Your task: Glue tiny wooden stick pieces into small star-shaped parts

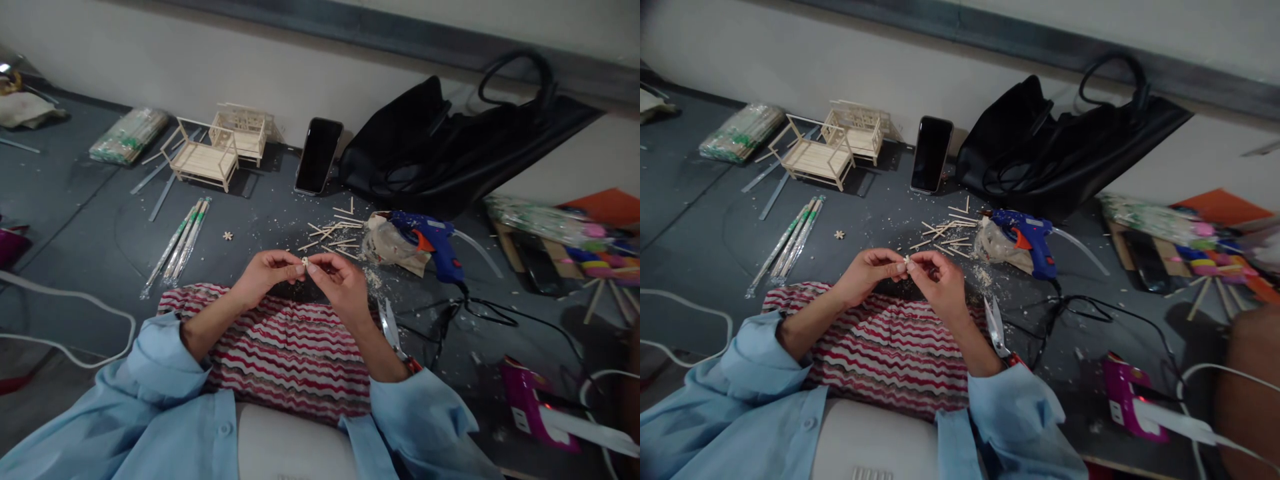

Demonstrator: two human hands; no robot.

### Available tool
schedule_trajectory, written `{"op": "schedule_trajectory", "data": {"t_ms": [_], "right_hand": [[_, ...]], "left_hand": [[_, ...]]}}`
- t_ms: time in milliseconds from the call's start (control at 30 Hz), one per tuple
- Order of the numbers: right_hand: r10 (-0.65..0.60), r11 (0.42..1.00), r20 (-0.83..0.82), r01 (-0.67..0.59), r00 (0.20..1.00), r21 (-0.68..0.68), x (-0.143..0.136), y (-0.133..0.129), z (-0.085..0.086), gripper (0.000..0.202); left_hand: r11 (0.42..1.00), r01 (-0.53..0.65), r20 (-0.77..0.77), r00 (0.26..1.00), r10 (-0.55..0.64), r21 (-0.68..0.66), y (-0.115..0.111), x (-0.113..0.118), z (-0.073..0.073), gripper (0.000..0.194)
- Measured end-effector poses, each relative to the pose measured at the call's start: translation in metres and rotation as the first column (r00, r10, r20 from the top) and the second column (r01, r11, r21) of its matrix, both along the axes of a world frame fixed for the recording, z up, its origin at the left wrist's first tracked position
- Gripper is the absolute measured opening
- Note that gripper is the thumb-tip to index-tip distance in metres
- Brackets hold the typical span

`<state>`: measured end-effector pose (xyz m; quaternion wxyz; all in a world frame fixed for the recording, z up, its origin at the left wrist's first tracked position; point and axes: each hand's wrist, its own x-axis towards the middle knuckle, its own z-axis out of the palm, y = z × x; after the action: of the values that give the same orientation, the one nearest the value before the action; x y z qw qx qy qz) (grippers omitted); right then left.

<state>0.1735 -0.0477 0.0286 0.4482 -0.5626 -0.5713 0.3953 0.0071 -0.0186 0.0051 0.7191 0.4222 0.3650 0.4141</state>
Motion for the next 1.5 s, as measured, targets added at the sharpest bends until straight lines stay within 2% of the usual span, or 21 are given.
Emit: {"op": "schedule_trajectory", "data": {"t_ms": [267, 533, 867, 1000, 1200, 1333, 1500], "right_hand": [[0.005, 1.000, 0.024, -0.004, 1.000, -0.007, 0.0019, 0.0015, -0.0002, 0.014], [-0.004, 1.000, 0.033, 0.004, 0.999, -0.017, 0.0020, 0.0026, -0.0046, 0.014], [0.014, 1.000, 0.089, -0.015, 0.996, 0.011, 0.0024, 0.0025, -0.0050, 0.013], [0.002, 1.000, 0.101, -0.004, 0.995, 0.023, 0.0028, 0.0019, -0.0025, 0.017], [0.013, 1.000, 0.002, -0.013, 1.000, -0.018, 0.0035, -0.0008, 0.0006, 0.026], [-0.013, 1.000, -0.008, 0.013, 1.000, -0.009, 0.0026, -0.0015, 0.0011, 0.025], [-0.046, 0.999, 0.053, 0.045, 0.998, 0.026, 0.0020, -0.0004, -0.0001, 0.019]], "left_hand": [[0.999, 0.020, -0.093, 0.996, -0.016, 0.044, -0.0014, -0.0003, 0.0038, 0.027], [0.998, 0.025, -0.102, 0.995, -0.018, 0.065, -0.0023, 0.0000, 0.0067, 0.026], [0.992, 0.054, -0.127, 0.991, -0.039, 0.113, -0.0001, -0.0027, 0.0036, 0.026], [0.992, 0.026, -0.108, 0.994, -0.013, 0.120, 0.0007, -0.0032, 0.0029, 0.025], [0.997, -0.029, -0.058, 0.998, 0.033, 0.073, 0.0012, -0.0017, 0.0013, 0.023], [0.997, -0.036, -0.038, 0.999, 0.038, 0.062, 0.0012, -0.0012, 0.0003, 0.023], [0.999, -0.015, -0.014, 1.000, 0.016, 0.048, 0.0002, -0.0017, -0.0010, 0.022]]}}
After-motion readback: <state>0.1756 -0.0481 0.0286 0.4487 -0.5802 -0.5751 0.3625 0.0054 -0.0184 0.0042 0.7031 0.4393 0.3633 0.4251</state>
